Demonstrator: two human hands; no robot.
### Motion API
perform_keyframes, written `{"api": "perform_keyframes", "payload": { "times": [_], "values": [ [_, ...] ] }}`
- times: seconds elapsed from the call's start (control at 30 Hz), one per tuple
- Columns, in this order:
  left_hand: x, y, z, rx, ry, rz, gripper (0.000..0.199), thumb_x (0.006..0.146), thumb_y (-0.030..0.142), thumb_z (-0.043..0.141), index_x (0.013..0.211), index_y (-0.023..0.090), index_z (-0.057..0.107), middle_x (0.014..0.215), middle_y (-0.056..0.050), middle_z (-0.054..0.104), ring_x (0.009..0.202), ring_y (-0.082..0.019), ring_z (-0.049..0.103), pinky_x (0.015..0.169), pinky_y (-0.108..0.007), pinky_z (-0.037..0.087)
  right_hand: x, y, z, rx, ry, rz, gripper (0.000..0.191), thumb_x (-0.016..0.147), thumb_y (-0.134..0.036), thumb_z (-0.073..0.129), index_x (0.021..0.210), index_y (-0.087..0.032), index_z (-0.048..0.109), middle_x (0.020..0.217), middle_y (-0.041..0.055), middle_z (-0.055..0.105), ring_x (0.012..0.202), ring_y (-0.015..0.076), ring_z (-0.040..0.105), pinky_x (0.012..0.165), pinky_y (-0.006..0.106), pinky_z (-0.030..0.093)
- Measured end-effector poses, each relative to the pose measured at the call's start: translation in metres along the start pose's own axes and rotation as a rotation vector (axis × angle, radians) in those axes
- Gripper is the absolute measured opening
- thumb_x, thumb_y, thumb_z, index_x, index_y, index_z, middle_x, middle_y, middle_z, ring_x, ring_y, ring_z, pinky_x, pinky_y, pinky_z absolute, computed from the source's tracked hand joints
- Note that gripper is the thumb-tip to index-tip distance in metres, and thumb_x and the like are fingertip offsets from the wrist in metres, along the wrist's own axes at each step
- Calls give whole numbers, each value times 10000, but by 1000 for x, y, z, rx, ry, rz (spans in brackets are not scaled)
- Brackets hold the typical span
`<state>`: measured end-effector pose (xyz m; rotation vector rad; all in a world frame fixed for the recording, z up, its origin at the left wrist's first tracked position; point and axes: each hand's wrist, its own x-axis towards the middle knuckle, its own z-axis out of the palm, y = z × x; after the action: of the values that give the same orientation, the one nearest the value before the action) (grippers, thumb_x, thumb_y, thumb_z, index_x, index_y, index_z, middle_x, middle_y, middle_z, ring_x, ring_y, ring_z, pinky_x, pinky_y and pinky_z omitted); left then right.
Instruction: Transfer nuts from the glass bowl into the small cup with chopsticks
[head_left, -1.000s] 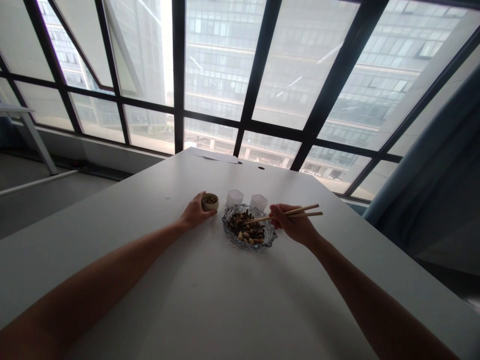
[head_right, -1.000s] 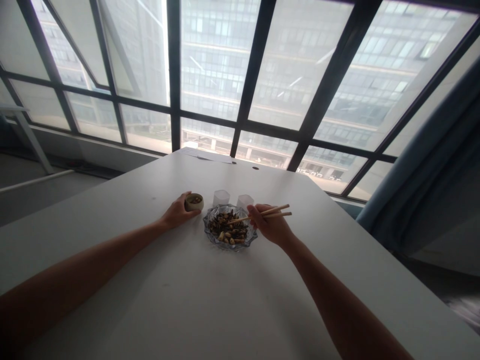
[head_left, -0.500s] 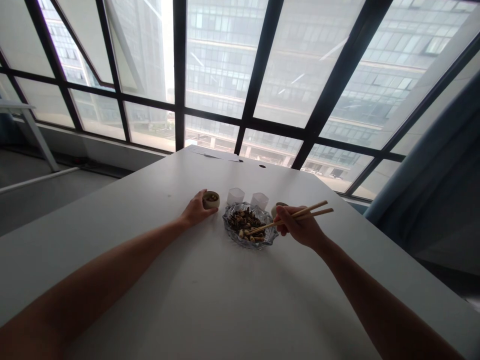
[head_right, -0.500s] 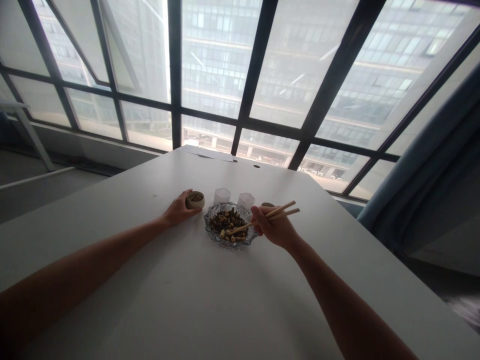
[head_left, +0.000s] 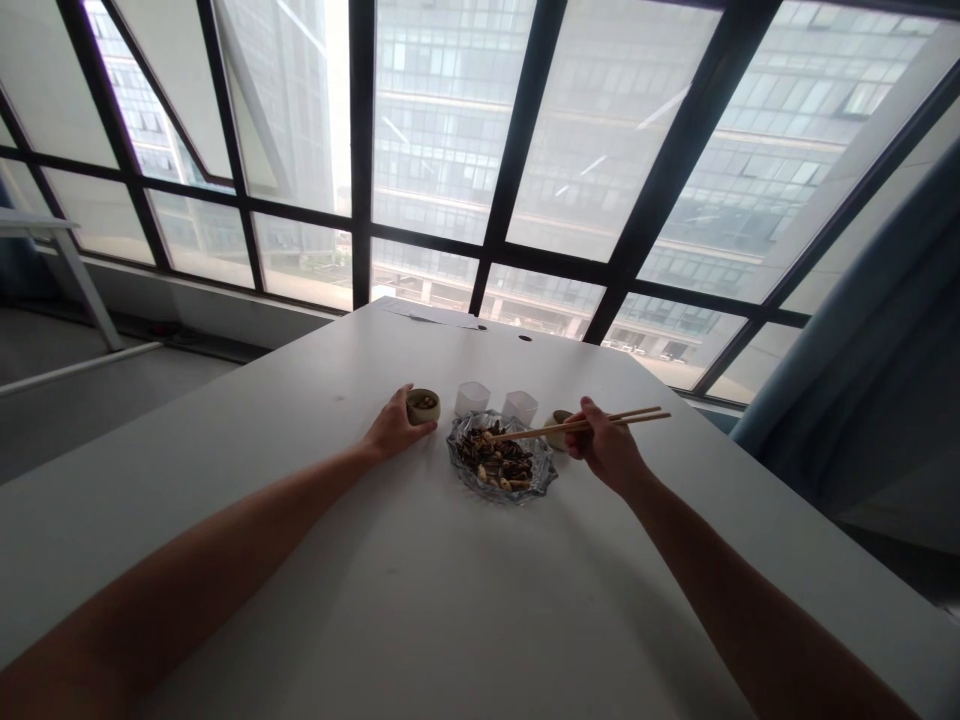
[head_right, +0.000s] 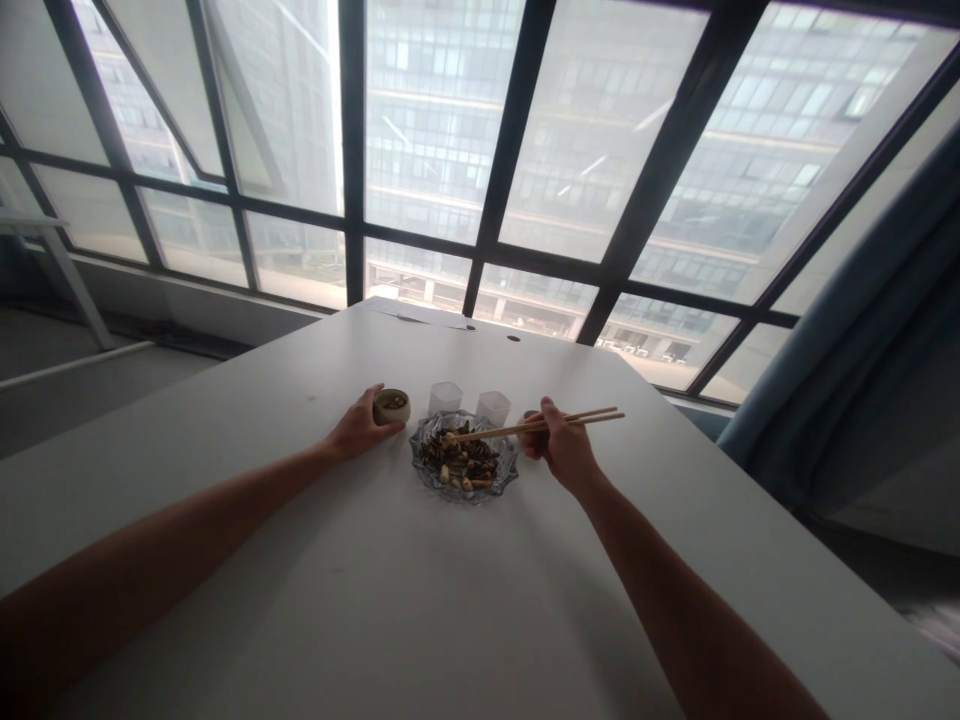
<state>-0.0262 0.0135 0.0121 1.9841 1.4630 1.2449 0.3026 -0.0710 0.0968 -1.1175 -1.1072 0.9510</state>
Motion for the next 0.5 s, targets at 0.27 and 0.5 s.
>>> {"api": "perform_keyframes", "payload": {
  "times": [0.27,0.5],
  "values": [
    [11,21,-13,152,65,129,825,793,589,696,1435,128,456,1453,-211,541,1341,-355,526,1122,-514,420,7,8,-8,88,226,32,508,921,-549,619,593,-162,615,432,38,585,327,117,508,309,224,410],
    [53,83,15,459,-249,187,808,821,567,669,1476,165,421,1450,-177,571,1332,-339,548,1112,-448,419,-13,-6,-6,-209,83,-415,614,760,-780,646,649,-178,685,460,36,630,358,142,574,354,250,461]
  ]
}}
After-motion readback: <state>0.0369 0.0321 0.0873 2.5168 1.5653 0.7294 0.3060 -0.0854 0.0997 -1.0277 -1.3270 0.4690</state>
